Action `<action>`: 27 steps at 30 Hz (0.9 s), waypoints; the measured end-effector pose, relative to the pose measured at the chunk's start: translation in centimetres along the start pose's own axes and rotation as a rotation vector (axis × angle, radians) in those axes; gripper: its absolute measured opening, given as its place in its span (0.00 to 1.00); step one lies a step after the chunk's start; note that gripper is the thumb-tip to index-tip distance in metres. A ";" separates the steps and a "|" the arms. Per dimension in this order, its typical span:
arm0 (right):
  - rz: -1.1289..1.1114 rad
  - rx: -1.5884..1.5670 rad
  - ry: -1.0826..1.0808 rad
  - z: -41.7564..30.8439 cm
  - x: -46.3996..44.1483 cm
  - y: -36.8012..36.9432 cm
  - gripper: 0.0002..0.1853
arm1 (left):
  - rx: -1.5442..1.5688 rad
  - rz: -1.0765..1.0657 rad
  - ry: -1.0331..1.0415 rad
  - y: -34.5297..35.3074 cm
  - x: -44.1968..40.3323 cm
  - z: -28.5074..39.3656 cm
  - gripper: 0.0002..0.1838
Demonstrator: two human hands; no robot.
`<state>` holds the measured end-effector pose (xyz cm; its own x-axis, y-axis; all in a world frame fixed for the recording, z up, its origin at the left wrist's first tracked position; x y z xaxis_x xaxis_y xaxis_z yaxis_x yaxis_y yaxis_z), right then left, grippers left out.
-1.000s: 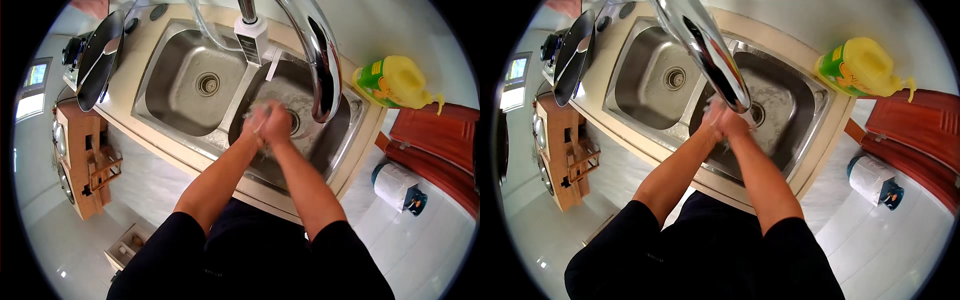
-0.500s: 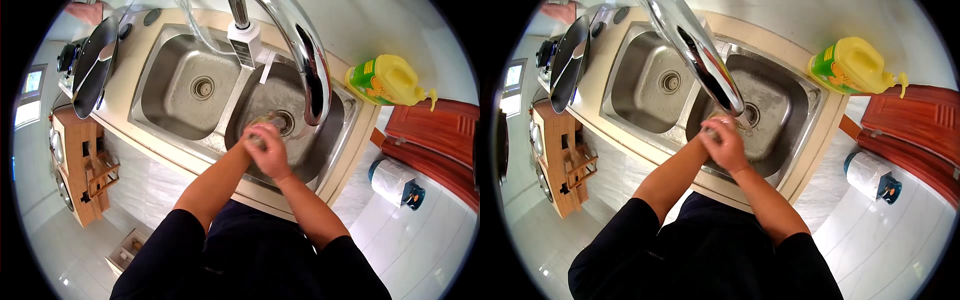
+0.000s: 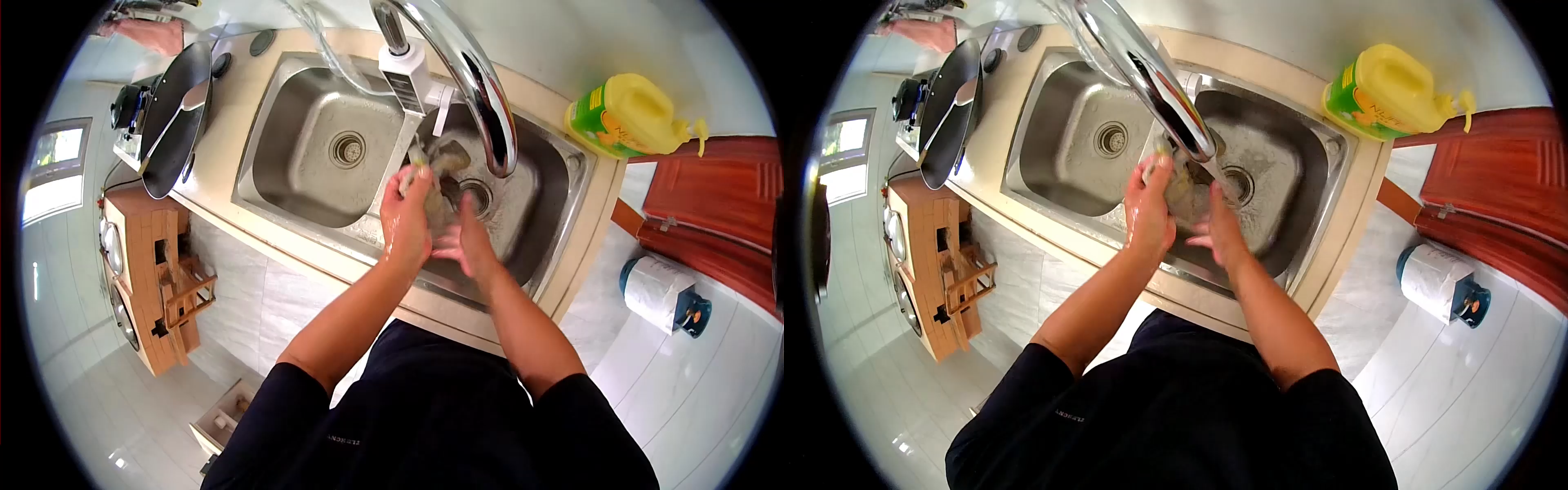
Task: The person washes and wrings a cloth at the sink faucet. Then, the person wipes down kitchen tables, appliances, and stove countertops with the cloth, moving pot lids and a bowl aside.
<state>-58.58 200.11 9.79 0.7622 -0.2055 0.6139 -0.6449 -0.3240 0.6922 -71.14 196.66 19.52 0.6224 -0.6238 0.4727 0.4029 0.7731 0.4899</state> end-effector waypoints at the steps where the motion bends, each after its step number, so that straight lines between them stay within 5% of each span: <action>1: -0.094 -0.088 0.115 0.6 1.3 2.5 0.50 | 0.007 -0.006 -0.008 -0.6 0.9 -0.4 0.18; 4: -0.079 -0.496 -0.283 1.3 -1.1 5.9 0.44 | 0.001 -0.003 -0.031 -2.9 4.9 -1.6 0.17; 7: -0.162 -0.434 -0.057 0.8 -4.5 4.5 0.31 | -0.092 0.014 -0.041 -4.5 8.1 0.1 0.14; 8: -0.091 -0.469 -0.116 0.7 -5.7 3.8 0.22 | -0.132 0.011 -0.049 -5.0 8.8 1.4 0.13; 11: 0.007 -0.549 -0.132 1.5 -9.1 2.3 0.17 | -0.231 0.006 0.024 -6.0 9.3 4.3 0.12; 14: 0.161 -0.221 -0.341 -1.2 -7.2 2.0 0.22 | -0.357 -0.051 0.047 -6.4 9.0 5.7 0.12; 16: 0.267 0.306 -0.416 -2.7 -6.2 2.0 0.31 | -0.824 -0.033 0.283 -5.8 7.0 6.4 0.15; 17: 0.169 0.244 -0.383 -2.5 -6.1 1.7 0.33 | -1.052 -0.010 0.405 -5.5 5.6 6.4 0.17; 19: -0.029 0.123 -0.302 -3.3 -2.3 4.7 0.37 | -0.702 -0.041 0.153 -6.2 1.5 3.0 0.25; 21: -0.212 0.089 -0.360 -3.0 0.2 6.9 0.44 | -0.966 -0.173 0.428 -4.4 -0.6 0.8 0.37; 23: -0.271 0.033 -0.380 -2.6 2.4 8.5 0.47 | -1.118 -0.223 0.562 -1.9 -0.4 2.2 0.39; 27: -0.301 -0.268 -0.257 -4.4 5.1 5.3 0.45 | -0.797 -0.331 0.156 -0.4 -1.6 3.7 0.33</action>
<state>-58.39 201.43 18.24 0.8848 -0.3716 0.2811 -0.3597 -0.1614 0.9190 -74.86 196.92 21.26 0.4515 -0.8528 0.2624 0.8918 0.4412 -0.1007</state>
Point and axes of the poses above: each hand's wrist, its own x-axis away from the middle knuckle, its own y-axis out of the palm, z = x × y, the point moved 4 cm from there along -x, towards the middle knuckle, and after that the axes turned 11 degrees about -z, right-handed, at the moved point
